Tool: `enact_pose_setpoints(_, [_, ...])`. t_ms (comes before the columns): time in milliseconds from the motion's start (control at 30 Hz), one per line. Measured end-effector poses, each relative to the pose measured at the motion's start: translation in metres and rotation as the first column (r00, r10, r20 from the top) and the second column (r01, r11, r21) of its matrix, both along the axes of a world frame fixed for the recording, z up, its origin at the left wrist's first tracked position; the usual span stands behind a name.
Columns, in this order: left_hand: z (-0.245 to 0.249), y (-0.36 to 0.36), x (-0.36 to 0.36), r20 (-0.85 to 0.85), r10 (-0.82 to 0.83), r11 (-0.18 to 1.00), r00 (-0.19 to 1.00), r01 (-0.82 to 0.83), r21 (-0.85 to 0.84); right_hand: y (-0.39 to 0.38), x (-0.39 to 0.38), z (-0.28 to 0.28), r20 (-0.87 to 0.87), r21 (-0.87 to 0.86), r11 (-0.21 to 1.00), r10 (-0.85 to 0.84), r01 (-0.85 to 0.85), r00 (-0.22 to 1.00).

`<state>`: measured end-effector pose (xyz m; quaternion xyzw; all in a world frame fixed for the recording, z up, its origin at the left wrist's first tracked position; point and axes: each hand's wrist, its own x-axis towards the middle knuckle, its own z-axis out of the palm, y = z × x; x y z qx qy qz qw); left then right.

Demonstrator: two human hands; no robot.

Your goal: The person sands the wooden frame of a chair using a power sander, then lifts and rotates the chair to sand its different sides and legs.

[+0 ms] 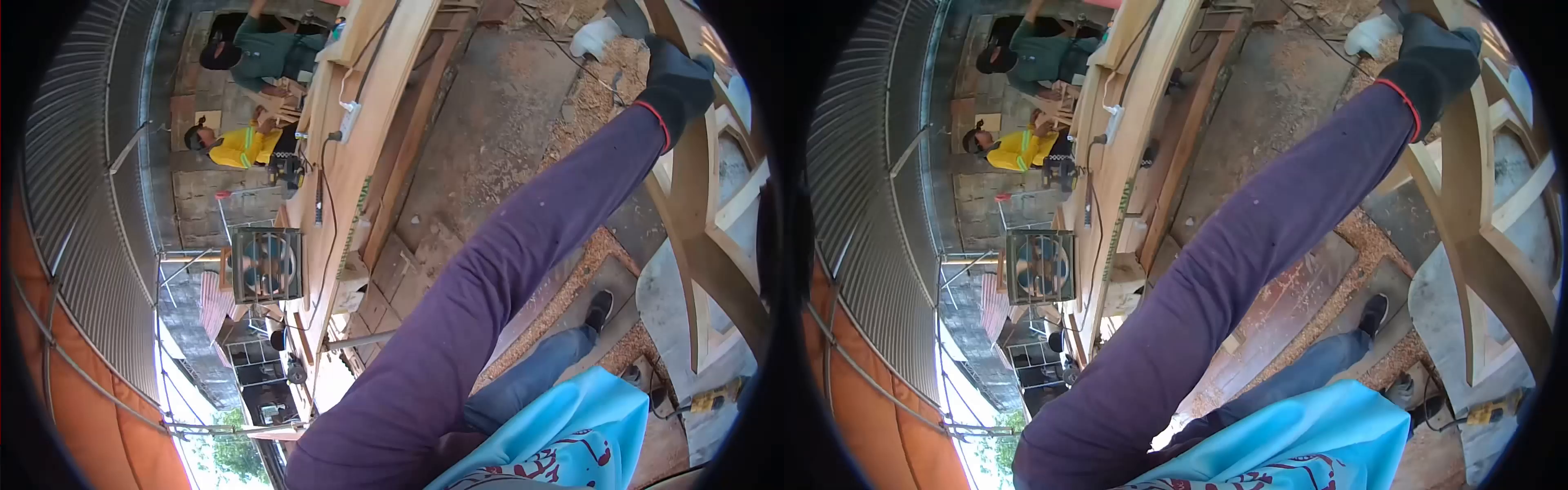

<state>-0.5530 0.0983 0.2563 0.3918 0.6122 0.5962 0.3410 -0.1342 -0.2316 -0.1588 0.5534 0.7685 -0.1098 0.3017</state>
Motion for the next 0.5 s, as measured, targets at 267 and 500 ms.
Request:
enact_pose_setpoints(267, [0.035, -0.034, 0.004, -0.104, -0.024, 0.972, 0.994, -0.001, -0.237, 0.021, 0.020, -0.044, -0.143, -0.176, 0.984, -0.067, 0.041, 0.987])
enact_pose_setpoints(500, [0.028, -0.043, -0.005, 0.016, -0.085, 0.974, 0.996, 0.086, -0.210, -0.063, 0.066, -0.107, -0.608, -0.173, 0.888, 0.244, -0.425, 0.756])
